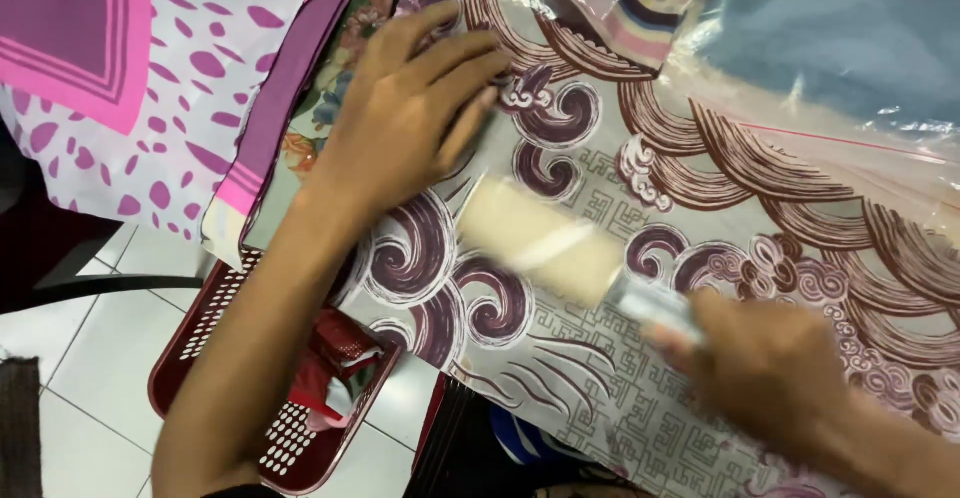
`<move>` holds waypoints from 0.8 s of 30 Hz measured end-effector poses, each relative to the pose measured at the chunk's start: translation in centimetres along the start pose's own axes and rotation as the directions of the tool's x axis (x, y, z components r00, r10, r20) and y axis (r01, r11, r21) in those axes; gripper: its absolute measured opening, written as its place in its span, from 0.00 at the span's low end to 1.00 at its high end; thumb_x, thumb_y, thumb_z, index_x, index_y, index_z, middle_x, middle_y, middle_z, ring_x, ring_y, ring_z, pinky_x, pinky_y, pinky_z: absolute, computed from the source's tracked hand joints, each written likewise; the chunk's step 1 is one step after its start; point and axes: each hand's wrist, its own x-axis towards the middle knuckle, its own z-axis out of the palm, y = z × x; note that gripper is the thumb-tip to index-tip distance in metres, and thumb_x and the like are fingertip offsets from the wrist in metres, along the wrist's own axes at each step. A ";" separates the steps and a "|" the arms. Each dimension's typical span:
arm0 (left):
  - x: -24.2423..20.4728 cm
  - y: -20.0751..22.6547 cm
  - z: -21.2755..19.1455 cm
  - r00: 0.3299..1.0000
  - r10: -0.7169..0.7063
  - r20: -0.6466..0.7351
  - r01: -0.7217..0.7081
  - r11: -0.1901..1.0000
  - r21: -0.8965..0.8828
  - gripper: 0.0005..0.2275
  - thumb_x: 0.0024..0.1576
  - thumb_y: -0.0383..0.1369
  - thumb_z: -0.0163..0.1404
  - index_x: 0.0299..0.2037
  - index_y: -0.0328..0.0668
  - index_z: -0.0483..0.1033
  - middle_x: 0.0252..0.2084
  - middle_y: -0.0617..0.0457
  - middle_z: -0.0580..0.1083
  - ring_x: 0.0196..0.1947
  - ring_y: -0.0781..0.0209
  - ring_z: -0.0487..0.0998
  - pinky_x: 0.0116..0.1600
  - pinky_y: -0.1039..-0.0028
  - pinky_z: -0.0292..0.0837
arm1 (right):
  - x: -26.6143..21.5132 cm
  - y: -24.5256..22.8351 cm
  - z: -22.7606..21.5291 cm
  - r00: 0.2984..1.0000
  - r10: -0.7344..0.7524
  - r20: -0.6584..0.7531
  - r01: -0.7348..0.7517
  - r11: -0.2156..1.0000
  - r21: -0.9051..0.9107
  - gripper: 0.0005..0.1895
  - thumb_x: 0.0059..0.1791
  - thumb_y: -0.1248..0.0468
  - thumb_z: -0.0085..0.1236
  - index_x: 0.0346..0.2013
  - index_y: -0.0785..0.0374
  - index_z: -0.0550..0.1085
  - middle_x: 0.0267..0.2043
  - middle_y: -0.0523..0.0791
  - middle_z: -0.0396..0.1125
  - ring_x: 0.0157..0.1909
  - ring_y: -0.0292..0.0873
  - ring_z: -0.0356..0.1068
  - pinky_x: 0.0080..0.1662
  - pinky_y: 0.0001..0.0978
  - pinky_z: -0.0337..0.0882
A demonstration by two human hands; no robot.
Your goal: Using a lint roller to remove debris from a piece of patterned fabric
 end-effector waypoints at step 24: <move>0.1 -0.4 1.9 0.964 -0.082 0.252 0.053 0.991 0.122 0.23 0.72 0.45 0.40 0.76 0.55 0.60 0.77 0.55 0.58 0.77 0.50 0.47 0.73 0.44 0.48 | 1.2 3.2 0.6 0.994 0.081 -0.073 -0.092 0.982 -0.164 0.23 0.59 0.46 0.40 0.26 0.55 0.66 0.12 0.38 0.53 0.10 0.37 0.50 0.14 0.39 0.48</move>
